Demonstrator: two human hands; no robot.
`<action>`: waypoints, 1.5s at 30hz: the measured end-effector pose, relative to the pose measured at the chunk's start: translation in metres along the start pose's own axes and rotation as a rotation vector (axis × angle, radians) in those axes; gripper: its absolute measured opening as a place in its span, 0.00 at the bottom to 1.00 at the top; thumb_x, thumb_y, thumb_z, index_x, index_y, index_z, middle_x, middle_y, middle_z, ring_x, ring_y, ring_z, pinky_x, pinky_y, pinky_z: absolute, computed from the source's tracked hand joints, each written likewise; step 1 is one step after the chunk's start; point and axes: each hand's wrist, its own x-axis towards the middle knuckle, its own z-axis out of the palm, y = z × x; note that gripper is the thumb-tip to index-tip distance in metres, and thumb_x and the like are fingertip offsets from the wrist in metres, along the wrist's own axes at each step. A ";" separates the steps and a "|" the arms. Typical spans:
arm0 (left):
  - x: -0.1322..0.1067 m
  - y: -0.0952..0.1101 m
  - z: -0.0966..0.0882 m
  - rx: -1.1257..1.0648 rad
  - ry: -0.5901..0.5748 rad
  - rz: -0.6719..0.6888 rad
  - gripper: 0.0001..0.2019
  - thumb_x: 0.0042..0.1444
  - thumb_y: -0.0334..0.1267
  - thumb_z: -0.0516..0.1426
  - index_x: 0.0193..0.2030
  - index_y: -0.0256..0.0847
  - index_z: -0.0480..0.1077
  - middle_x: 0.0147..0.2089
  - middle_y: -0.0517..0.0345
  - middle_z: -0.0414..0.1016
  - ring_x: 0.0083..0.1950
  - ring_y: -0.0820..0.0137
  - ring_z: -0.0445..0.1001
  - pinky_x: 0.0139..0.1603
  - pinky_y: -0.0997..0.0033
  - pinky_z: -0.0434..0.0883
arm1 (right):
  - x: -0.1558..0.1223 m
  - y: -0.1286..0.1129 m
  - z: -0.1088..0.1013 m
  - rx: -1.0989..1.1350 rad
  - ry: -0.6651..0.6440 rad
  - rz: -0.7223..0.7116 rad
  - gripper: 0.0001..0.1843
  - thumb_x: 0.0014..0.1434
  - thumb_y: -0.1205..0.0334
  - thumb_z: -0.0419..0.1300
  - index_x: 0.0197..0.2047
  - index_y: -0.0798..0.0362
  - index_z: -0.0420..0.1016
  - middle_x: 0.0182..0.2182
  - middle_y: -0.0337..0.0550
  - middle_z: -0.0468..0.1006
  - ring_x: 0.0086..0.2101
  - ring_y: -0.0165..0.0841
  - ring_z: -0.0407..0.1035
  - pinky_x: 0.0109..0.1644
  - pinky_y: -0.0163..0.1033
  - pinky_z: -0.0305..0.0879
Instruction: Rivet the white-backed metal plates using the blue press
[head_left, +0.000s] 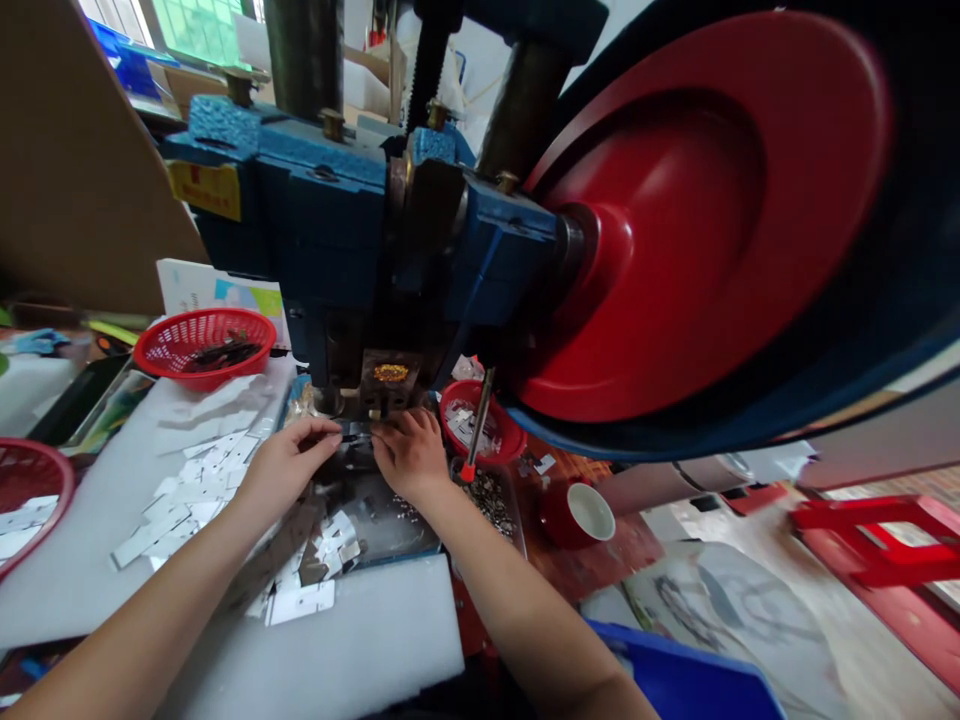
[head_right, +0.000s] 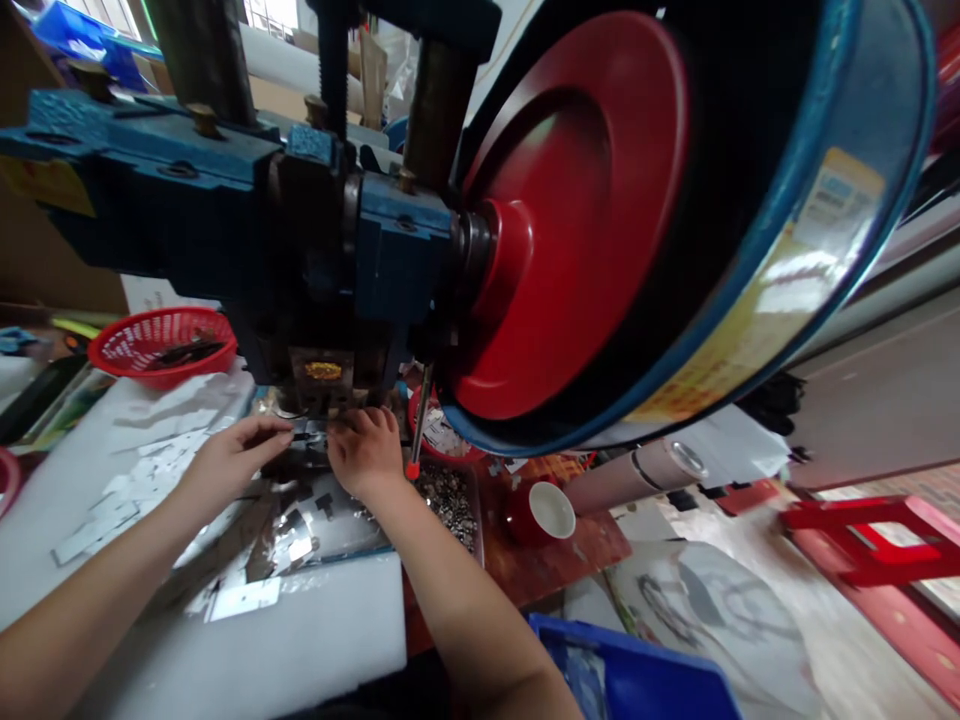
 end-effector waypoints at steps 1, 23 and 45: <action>0.002 0.001 0.001 0.003 0.005 -0.003 0.18 0.48 0.51 0.58 0.40 0.42 0.74 0.37 0.57 0.78 0.39 0.65 0.74 0.40 0.68 0.68 | -0.001 0.000 -0.001 -0.009 0.000 -0.021 0.10 0.62 0.58 0.55 0.43 0.44 0.77 0.42 0.40 0.75 0.45 0.37 0.62 0.58 0.47 0.51; 0.030 0.000 0.030 0.344 0.064 0.198 0.15 0.52 0.45 0.53 0.38 0.42 0.76 0.42 0.52 0.78 0.48 0.59 0.72 0.52 0.62 0.66 | -0.007 0.006 0.000 0.123 0.022 0.066 0.11 0.62 0.57 0.56 0.46 0.43 0.76 0.48 0.38 0.75 0.55 0.38 0.60 0.63 0.52 0.46; 0.041 -0.009 0.028 0.408 -0.078 0.442 0.15 0.53 0.38 0.51 0.42 0.40 0.75 0.49 0.50 0.72 0.52 0.60 0.70 0.58 0.61 0.65 | 0.001 -0.004 -0.015 0.003 -0.071 0.028 0.11 0.60 0.51 0.58 0.44 0.42 0.76 0.50 0.38 0.75 0.55 0.40 0.60 0.62 0.53 0.49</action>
